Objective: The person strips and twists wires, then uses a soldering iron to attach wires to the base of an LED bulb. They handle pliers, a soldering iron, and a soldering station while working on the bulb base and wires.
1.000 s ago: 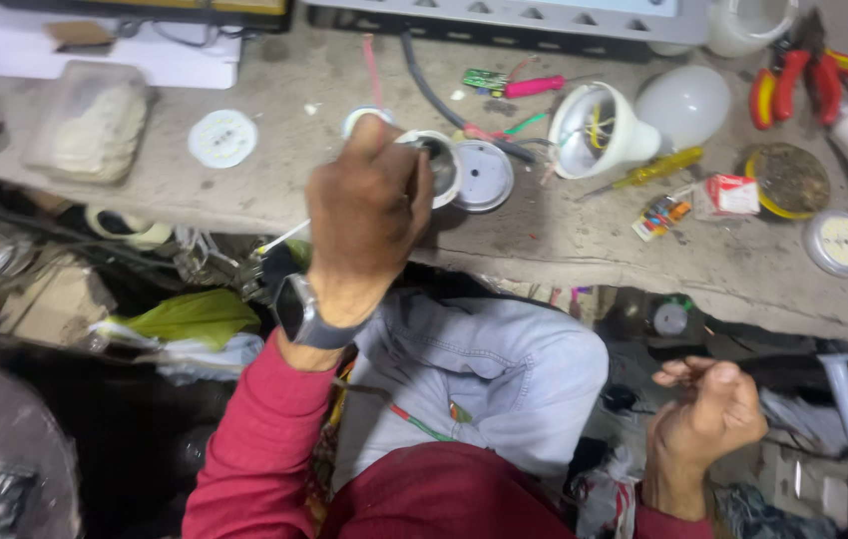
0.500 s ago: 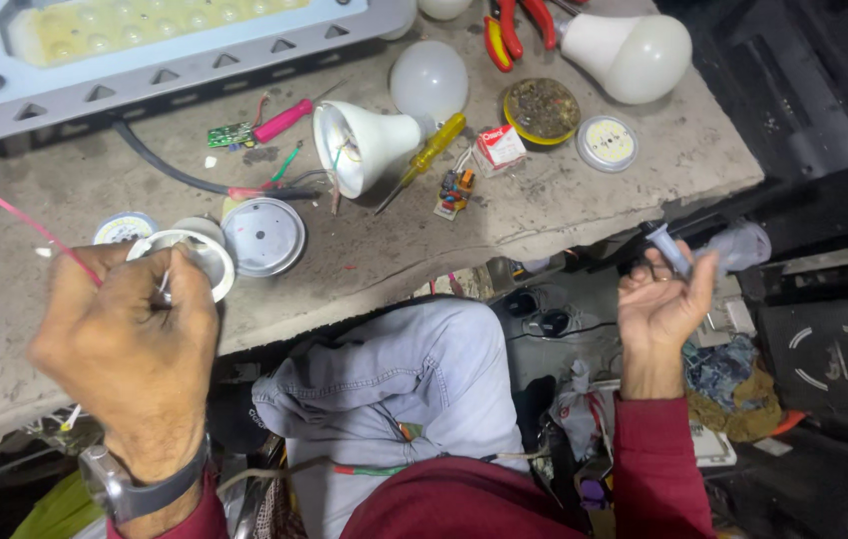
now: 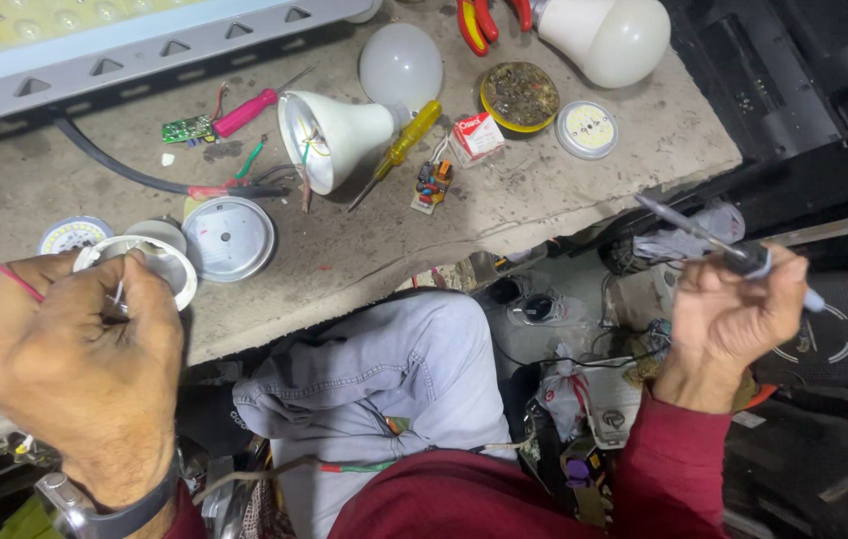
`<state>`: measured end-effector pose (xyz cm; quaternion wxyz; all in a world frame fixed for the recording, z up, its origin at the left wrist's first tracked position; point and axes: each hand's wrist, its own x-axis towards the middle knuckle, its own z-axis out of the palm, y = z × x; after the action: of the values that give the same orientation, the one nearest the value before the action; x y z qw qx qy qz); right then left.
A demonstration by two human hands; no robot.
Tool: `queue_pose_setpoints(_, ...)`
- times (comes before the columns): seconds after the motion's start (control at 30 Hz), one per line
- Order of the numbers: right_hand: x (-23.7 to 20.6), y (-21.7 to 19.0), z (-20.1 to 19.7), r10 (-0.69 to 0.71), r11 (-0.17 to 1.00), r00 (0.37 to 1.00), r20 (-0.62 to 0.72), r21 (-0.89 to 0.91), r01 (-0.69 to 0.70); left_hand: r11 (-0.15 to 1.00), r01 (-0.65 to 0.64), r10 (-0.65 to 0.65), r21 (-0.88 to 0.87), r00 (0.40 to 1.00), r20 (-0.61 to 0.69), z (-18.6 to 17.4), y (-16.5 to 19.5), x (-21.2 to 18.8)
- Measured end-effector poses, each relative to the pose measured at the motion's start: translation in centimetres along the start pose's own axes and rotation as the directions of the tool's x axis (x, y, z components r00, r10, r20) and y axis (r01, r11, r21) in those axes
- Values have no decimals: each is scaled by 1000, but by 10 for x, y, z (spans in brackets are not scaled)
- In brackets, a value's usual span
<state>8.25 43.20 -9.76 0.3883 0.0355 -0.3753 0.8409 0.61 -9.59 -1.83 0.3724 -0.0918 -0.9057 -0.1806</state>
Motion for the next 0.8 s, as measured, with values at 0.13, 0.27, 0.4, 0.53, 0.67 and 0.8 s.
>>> queue_pose_setpoints(0.13,23,20,44,85,989,991,99,-131,-71,997,72,-71,-30,997,42,3,2,0)
queue_pose_setpoints(0.27,45,35,74,146,986,968,205,-107,-126,999,29,-29,-14,999,13,2,3,3)
queue_pose_setpoints(0.4,51,40,81,162,986,975,150,-59,-155,999,30,-30,-14,999,13,-1,4,4)
queue_pose_setpoints(0.53,52,41,75,189,982,977,97,-28,-187,1000,14,-14,-18,1000,14,-2,5,3)
queue_pose_setpoints(0.67,53,42,72,176,980,981,87,-107,-167,999,36,-35,-23,999,32,-2,5,3)
queue_pose_setpoints(0.8,52,43,72,181,979,979,91,-110,-171,998,58,-56,-25,997,56,-4,5,4)
